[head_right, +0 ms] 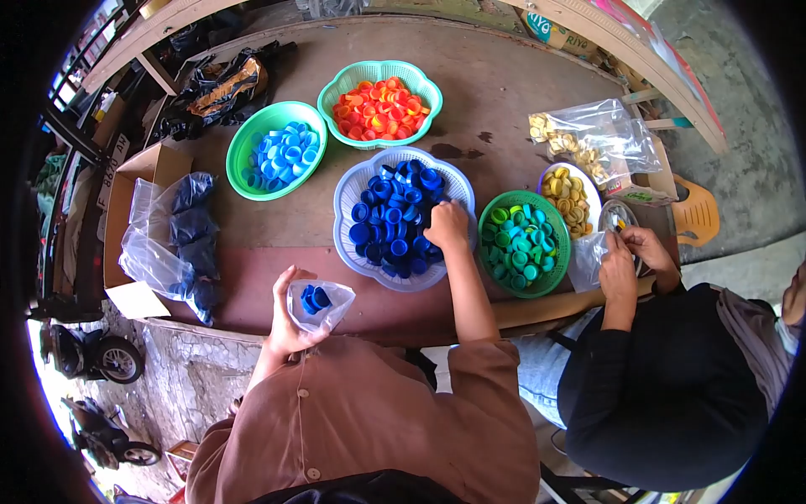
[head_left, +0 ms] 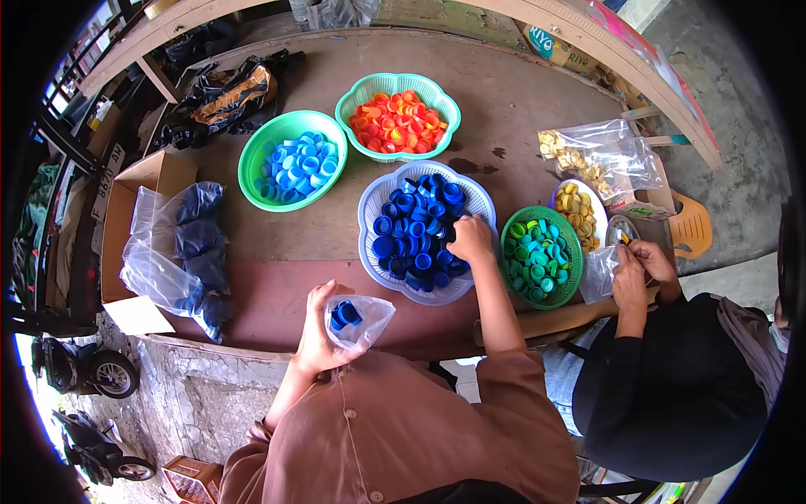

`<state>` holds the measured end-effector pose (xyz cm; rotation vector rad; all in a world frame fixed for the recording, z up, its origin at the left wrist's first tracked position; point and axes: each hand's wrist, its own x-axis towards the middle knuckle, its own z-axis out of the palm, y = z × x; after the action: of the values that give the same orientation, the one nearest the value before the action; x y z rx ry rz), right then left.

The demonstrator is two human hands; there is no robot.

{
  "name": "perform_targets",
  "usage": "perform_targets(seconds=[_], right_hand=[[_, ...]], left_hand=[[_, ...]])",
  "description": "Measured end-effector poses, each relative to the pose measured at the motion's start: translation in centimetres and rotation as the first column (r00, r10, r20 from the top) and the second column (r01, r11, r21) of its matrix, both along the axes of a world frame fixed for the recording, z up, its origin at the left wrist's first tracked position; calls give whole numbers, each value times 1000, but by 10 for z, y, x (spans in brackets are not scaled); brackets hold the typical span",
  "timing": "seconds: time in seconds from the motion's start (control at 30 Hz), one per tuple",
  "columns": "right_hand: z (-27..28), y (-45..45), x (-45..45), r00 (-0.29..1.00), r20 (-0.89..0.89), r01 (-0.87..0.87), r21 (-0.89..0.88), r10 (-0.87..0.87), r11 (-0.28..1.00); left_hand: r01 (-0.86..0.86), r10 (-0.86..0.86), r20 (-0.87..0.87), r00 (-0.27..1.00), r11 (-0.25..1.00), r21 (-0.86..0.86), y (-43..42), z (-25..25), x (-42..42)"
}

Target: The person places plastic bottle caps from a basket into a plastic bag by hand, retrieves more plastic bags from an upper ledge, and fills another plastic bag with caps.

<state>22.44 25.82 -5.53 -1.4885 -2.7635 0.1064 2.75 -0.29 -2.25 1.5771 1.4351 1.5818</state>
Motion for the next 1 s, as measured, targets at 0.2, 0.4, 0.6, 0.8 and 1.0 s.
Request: perform_targets(seconds=[0.2,0.4,0.6,0.8,1.0], right_hand=[[-19,2,1,993,-108,41,31,-38,999],[24,-26,10,759,-622,99,-182,-193,978],[43,-57,19,138,-771,-442,-610,-622,658],[61,-80,16,79,-810,-482,-541,-581,689],[55,-73,26,606,-756,-185,-437,-248,880]], left_hand=[[13,-13,-21,1000,1000,-2,-1,1,-1],[41,-42,-138,990,999,-12,-2,0,-8],[43,-43,-54,998,999,-5,2,3,-1],[64,-65,-74,995,998,-14,1,2,-4],[36,-36,-16,999,999,-7,0,1,-1]])
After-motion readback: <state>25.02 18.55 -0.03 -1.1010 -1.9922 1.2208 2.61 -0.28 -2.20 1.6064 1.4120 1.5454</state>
